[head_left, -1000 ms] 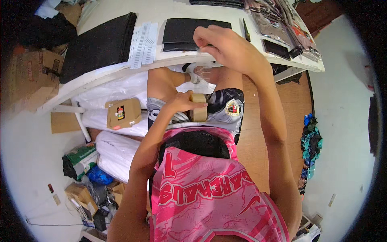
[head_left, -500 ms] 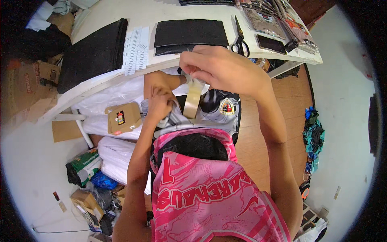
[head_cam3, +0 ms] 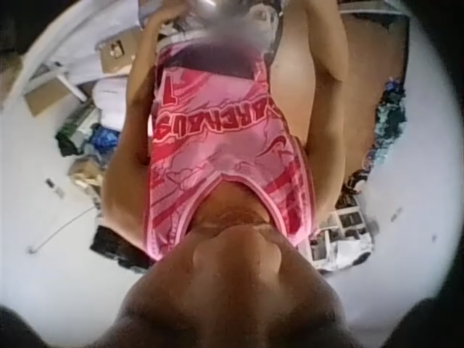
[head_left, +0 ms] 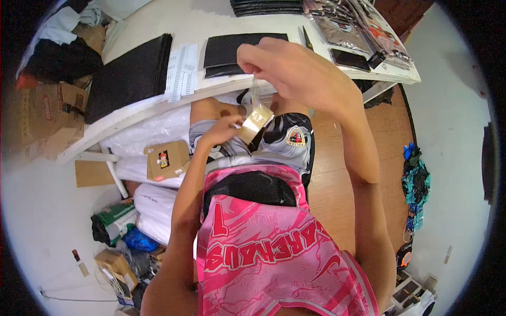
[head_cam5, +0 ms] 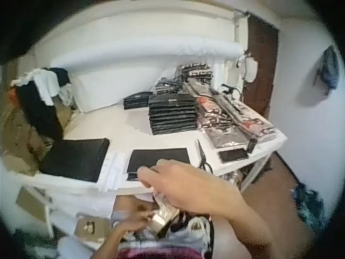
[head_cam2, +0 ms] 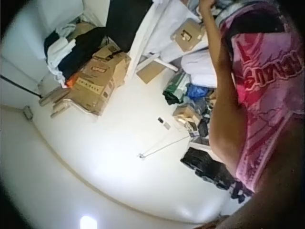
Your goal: The recorder is placing folded shirts into black shipping bags and applying adhesive labels.
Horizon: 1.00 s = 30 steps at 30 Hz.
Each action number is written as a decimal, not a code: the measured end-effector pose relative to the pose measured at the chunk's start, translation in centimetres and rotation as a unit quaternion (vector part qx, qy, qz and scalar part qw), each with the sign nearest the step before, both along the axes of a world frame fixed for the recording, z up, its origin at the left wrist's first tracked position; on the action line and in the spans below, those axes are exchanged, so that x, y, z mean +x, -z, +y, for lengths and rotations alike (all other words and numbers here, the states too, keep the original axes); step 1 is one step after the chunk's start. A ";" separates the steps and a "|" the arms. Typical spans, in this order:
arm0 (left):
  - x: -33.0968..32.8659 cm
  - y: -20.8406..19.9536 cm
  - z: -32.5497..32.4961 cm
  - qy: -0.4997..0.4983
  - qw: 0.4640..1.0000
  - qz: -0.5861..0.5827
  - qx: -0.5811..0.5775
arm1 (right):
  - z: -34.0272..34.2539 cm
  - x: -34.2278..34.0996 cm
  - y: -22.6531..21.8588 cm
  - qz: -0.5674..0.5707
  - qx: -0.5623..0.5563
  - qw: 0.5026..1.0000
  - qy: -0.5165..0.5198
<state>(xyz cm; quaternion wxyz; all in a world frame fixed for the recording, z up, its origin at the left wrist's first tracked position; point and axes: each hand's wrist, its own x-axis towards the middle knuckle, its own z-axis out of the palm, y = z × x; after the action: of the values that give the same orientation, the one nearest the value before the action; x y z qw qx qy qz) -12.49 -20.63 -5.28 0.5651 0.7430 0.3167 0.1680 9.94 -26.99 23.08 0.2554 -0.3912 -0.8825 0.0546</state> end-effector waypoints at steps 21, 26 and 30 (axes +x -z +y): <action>0.6 -3.3 -9.0 -0.022 0.992 0.077 -0.102 | 6.2 1.1 4.7 0.049 -0.046 0.997 0.024; 1.5 -9.8 -6.8 -0.176 0.965 0.165 0.107 | 8.4 1.9 5.0 0.076 -0.086 0.993 0.014; 4.1 -15.4 -1.5 -0.294 0.909 -0.119 0.272 | 7.9 0.6 2.4 0.032 -0.155 0.987 0.019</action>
<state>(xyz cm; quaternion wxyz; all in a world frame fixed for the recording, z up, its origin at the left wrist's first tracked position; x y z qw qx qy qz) -8.35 -22.14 10.14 0.2995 0.7161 0.3932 0.4929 10.52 -19.12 20.69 0.2211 -0.4413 -0.8467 0.1988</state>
